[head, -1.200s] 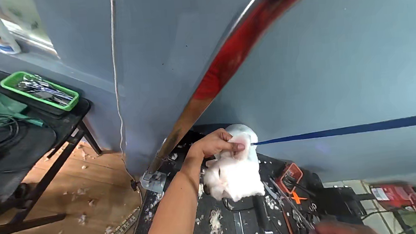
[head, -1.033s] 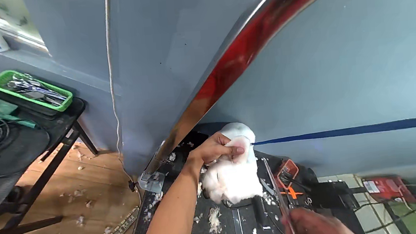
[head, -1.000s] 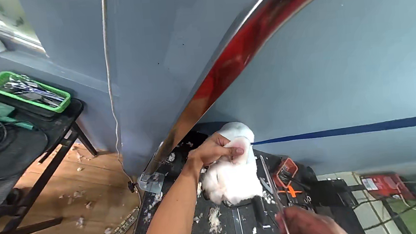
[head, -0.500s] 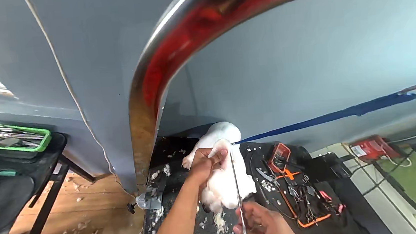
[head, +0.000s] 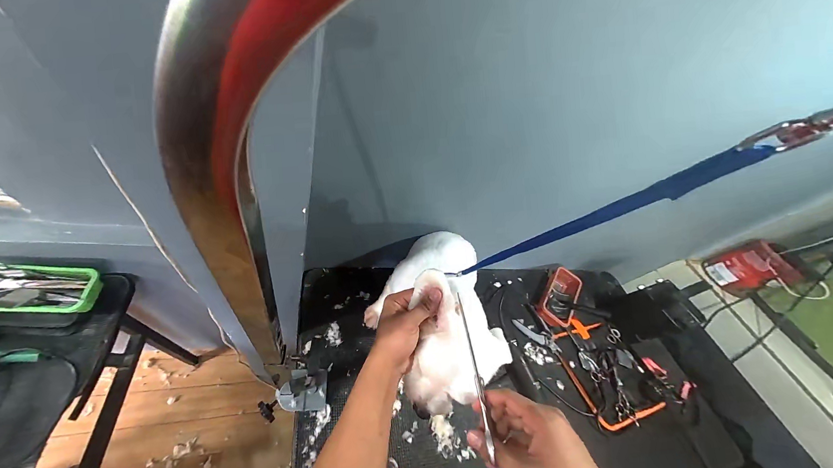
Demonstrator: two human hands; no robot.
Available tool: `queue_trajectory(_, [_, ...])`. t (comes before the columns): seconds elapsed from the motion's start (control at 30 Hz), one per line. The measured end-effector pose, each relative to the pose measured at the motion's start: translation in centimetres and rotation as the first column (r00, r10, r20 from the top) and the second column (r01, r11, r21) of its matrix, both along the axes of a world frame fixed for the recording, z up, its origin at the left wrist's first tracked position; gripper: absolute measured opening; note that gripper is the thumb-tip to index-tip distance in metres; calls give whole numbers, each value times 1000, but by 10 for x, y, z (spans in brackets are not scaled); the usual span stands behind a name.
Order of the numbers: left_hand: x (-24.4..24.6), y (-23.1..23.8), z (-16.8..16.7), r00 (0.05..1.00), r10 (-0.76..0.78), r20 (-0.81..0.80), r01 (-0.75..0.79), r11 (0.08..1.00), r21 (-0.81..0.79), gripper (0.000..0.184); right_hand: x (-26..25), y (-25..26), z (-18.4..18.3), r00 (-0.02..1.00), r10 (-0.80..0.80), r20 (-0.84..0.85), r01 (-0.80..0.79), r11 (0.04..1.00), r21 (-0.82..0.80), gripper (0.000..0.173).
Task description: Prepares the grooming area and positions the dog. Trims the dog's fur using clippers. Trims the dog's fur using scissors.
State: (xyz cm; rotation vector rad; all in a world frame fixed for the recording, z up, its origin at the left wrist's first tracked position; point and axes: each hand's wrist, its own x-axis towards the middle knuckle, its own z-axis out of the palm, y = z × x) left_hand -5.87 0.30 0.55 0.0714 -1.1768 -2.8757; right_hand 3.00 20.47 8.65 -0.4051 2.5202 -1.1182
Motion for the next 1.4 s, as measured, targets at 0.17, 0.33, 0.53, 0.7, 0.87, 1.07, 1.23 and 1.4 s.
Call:
queue_trajectory(0.17, [1,-9,-27,979,-115,-166,114,993,-18,11,4,8,1,1000,10,20,-8,997,-82,34])
queue_trajectory(0.33, [3,-11,-34,983,-117,-138,120,993,17,8,3,15,3,994,107,-15,-108,992,-58,35])
queue_trajectory(0.53, [3,2,-11,1000,31,6,-31,999,21,17,-3,14,-7,997,76,-10,-76,997,14,34])
queue_trajectory(0.7, [2,4,-5,999,32,14,-32,998,46,21,-5,12,-8,999,48,2,-48,999,-14,40])
queue_trajectory(0.87, [2,4,2,996,18,88,-20,999,25,26,-8,11,-12,995,93,-34,-92,995,34,40])
queue_trajectory(1.07, [3,4,5,993,8,118,-12,999,36,28,-9,10,-13,997,71,-39,-69,996,55,39])
queue_trajectory(1.23, [0,4,7,986,62,155,-56,997,-45,25,-10,6,-9,996,63,-65,-62,998,22,39])
queue_trajectory(1.4, [4,1,-13,998,44,-47,-47,996,-70,11,-9,8,-7,998,24,-61,-28,997,-68,37])
